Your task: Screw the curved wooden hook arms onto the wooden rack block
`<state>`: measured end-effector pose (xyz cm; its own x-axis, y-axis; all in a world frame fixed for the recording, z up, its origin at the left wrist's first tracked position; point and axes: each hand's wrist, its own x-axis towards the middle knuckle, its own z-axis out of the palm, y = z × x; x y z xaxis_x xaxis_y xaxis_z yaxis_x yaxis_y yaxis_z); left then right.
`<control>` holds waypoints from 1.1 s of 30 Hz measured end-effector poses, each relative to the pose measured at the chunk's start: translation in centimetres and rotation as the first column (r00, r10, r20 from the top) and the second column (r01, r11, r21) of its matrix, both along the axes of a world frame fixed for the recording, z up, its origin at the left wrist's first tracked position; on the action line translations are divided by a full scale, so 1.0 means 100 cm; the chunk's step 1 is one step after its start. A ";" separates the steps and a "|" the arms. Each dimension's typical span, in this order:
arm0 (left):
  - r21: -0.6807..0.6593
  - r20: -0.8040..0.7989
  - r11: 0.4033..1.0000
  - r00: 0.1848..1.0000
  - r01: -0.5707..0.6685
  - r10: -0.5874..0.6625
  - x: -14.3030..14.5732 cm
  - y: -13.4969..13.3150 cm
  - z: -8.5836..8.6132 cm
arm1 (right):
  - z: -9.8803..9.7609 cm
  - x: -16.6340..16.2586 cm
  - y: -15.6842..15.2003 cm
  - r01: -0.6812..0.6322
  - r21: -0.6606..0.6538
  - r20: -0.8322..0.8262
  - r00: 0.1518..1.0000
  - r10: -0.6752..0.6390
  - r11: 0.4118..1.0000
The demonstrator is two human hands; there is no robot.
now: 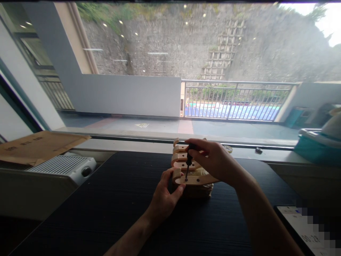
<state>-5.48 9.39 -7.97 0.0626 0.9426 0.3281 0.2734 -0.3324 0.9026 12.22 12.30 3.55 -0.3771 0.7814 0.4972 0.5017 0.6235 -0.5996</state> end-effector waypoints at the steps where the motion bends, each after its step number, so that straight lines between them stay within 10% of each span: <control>1: -0.004 -0.001 1.000 1.000 0.003 -0.003 0.000 0.000 0.000 | 0.000 0.001 0.000 -0.002 0.006 -0.002 1.000 0.002 1.000; 33: 0.007 0.019 1.000 1.000 0.005 -0.005 0.001 0.001 0.000 | -0.001 -0.006 -0.001 0.077 0.069 0.106 0.991 -0.084 0.995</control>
<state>-5.40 9.44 -7.99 0.0612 0.9399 0.3360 0.2544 -0.3402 0.9053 11.62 12.24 3.42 -0.3690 0.7787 0.5074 0.6113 0.6146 -0.4986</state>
